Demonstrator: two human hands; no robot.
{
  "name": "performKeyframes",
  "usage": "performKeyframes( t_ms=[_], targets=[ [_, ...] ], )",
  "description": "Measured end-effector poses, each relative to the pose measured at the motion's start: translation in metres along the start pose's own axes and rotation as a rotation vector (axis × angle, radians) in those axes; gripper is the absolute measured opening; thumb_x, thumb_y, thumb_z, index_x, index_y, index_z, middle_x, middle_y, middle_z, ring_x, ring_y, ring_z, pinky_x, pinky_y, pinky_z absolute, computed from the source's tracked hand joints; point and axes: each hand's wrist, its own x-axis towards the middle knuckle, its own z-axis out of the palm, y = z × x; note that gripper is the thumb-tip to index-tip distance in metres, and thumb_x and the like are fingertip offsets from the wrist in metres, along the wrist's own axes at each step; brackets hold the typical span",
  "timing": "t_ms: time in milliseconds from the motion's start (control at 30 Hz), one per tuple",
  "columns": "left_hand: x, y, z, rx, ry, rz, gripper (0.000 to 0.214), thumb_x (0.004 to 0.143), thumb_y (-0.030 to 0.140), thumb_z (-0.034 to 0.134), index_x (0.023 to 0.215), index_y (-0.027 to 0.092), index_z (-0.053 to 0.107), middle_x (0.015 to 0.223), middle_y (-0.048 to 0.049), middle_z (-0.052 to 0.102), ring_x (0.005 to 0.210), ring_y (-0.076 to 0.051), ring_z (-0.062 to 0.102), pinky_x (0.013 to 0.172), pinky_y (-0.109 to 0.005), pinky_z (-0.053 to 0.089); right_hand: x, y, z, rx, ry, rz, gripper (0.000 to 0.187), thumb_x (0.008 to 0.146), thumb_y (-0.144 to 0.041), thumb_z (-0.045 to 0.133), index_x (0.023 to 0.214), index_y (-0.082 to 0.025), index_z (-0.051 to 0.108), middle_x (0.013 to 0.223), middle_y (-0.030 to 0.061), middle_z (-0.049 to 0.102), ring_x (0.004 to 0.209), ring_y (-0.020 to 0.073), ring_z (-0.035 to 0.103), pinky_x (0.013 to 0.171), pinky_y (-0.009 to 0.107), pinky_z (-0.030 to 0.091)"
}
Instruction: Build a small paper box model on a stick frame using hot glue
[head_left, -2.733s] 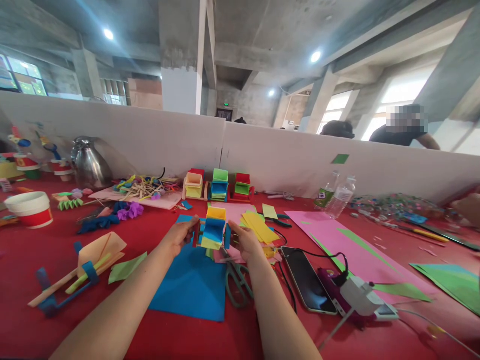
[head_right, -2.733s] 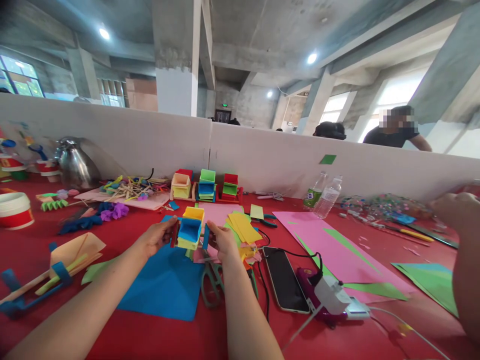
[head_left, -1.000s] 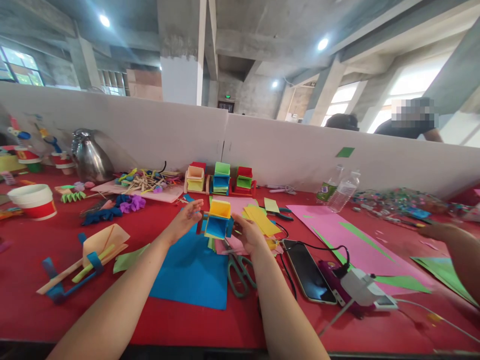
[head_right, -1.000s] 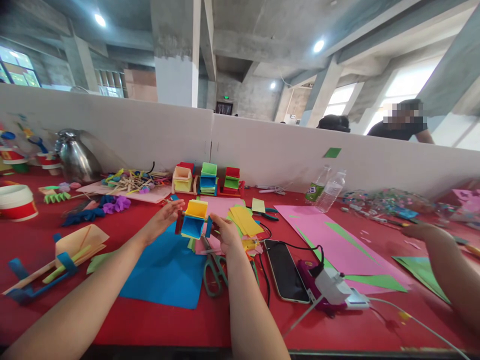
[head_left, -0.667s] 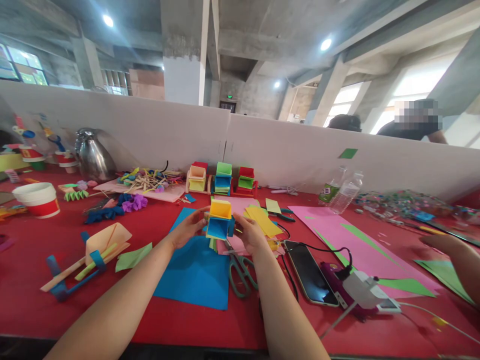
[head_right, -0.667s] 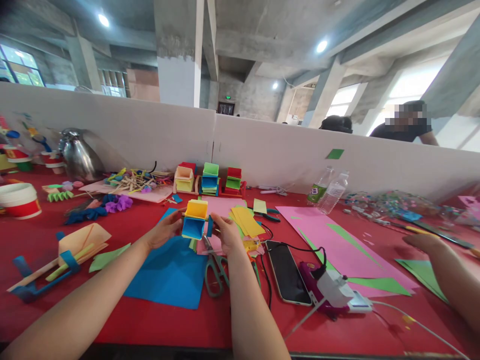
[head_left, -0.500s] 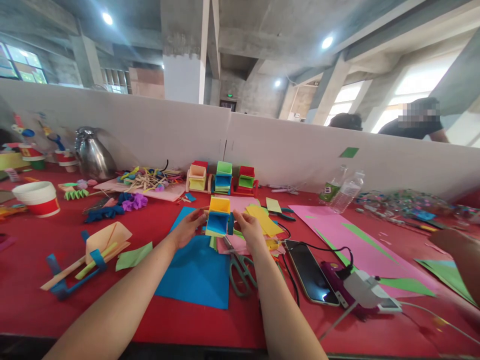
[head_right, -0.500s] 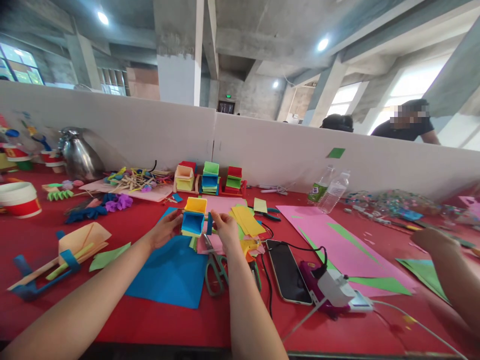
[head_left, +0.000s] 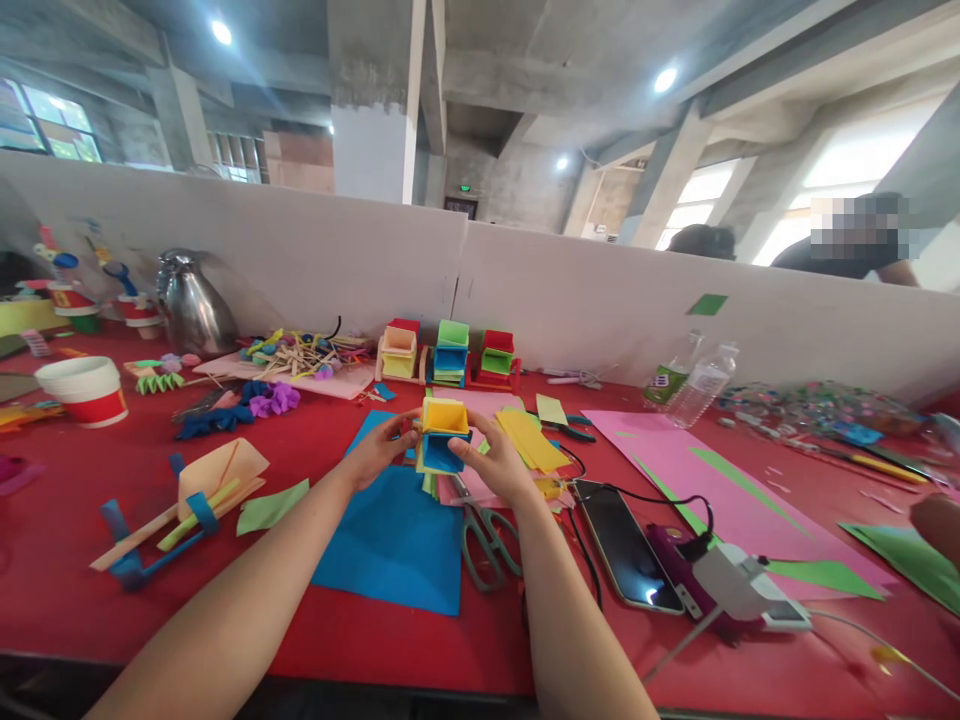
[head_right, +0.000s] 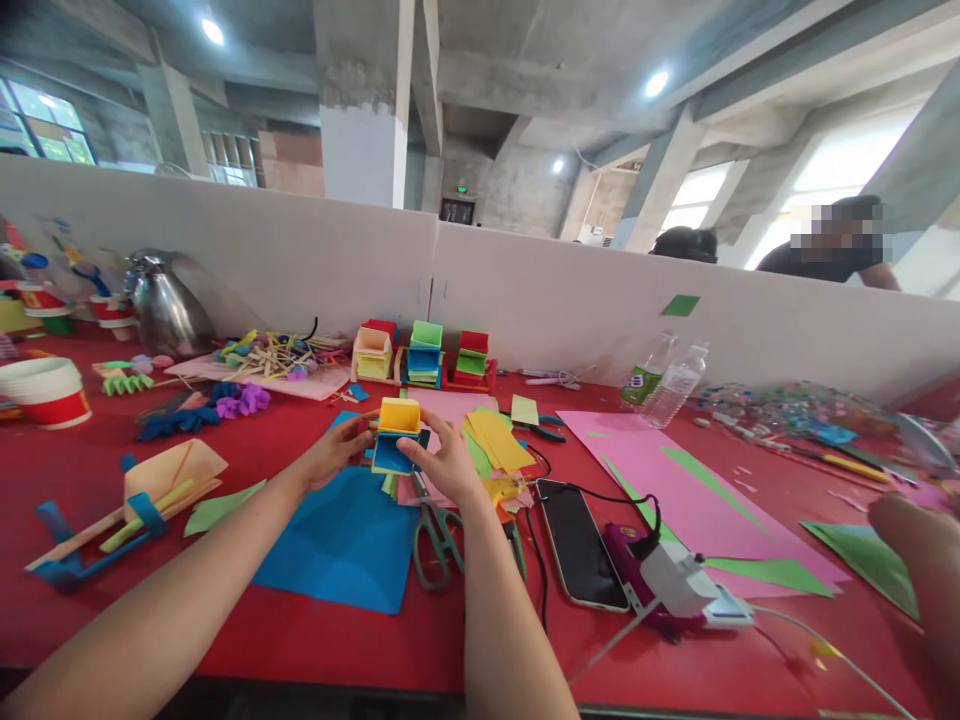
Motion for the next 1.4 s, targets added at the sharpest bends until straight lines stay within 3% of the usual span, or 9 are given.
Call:
performKeyframes(
  t_ms=[200,300,467,633,767,867,1033,1233,1400],
  targets=[
    [0.0,-0.001,0.002,-0.002,0.009,0.007,0.053,0.067,0.039,0.067,0.115,0.023,0.051,0.108,-0.0065,0.061,0.09,-0.022,0.059,0.069,-0.03,0.05,0.0,0.0,0.004,-0.033,0.054,-0.026,0.057,0.073,-0.044,0.06,0.126,-0.027,0.045,0.122,0.0055,0.053,0.11,0.0246,0.047,0.095,0.04,0.033],
    [0.002,-0.004,0.001,-0.006,0.025,0.016,0.052,0.067,0.04,0.067,0.114,0.022,0.052,0.106,-0.0059,0.062,0.093,-0.022,0.058,0.072,-0.031,0.049,-0.001,-0.002,0.006,-0.196,0.144,-0.14,0.063,0.071,-0.043,0.063,0.129,-0.029,0.04,0.131,0.006,0.044,0.114,0.0265,0.042,0.096,0.044,0.031],
    [0.006,-0.009,-0.004,-0.073,0.125,0.046,0.05,0.065,0.039,0.069,0.11,0.019,0.055,0.097,-0.0044,0.064,0.085,-0.019,0.059,0.067,-0.027,0.05,-0.002,-0.006,0.008,-0.42,0.128,-0.311,0.032,0.076,-0.04,0.059,0.106,-0.029,0.062,0.131,0.0042,0.043,0.114,0.0261,0.04,0.095,0.043,0.031],
    [0.007,-0.008,-0.006,-0.107,0.124,0.029,0.045,0.067,0.037,0.068,0.106,0.019,0.056,0.088,-0.0032,0.064,0.077,-0.015,0.059,0.06,-0.023,0.05,-0.002,-0.009,0.01,-0.361,0.083,-0.321,0.022,0.078,-0.037,0.057,0.096,-0.031,0.066,0.128,0.0029,0.046,0.112,0.0252,0.041,0.094,0.043,0.033],
    [0.006,-0.005,-0.007,-0.138,0.107,0.017,0.04,0.067,0.037,0.068,0.102,0.02,0.057,0.083,-0.0012,0.064,0.072,-0.013,0.06,0.059,-0.023,0.05,-0.001,-0.004,0.008,-0.082,0.174,-0.203,0.038,0.078,-0.036,0.056,0.115,-0.029,0.054,0.125,0.0051,0.048,0.111,0.0227,0.044,0.094,0.041,0.035],
    [0.006,-0.003,-0.01,-0.155,0.099,-0.001,0.037,0.068,0.038,0.068,0.1,0.022,0.057,0.082,-0.0003,0.065,0.069,-0.013,0.061,0.059,-0.023,0.05,0.002,0.007,0.006,0.144,0.24,-0.039,0.041,0.078,-0.037,0.055,0.118,-0.027,0.051,0.116,0.0068,0.054,0.105,0.0207,0.05,0.089,0.038,0.041],
    [0.003,0.001,-0.016,-0.173,0.086,-0.093,0.033,0.072,0.041,0.062,0.096,0.019,0.059,0.089,-0.0044,0.067,0.078,-0.017,0.063,0.065,-0.028,0.051,0.005,0.015,0.005,0.34,0.14,0.163,0.04,0.071,-0.039,0.061,0.109,-0.027,0.058,0.112,0.0055,0.058,0.095,0.0202,0.056,0.076,0.033,0.047],
    [0.003,-0.001,-0.022,-0.174,0.042,-0.287,0.023,0.072,0.034,0.062,0.089,0.017,0.063,0.085,-0.0077,0.069,0.074,-0.02,0.064,0.059,-0.029,0.05,0.003,0.01,0.006,0.396,0.102,0.228,0.03,0.071,-0.043,0.06,0.093,-0.023,0.066,0.091,0.0028,0.066,0.082,0.016,0.058,0.07,0.027,0.045],
    [0.004,-0.001,-0.025,-0.217,0.065,-0.31,0.019,0.074,0.031,0.058,0.086,0.017,0.064,0.084,-0.0072,0.069,0.074,-0.02,0.064,0.059,-0.028,0.05,0.0,0.009,0.007,0.451,-0.039,0.382,0.034,0.07,-0.047,0.061,0.092,-0.021,0.066,0.086,0.0026,0.065,0.074,0.0139,0.059,0.064,0.025,0.046]
  ],
)
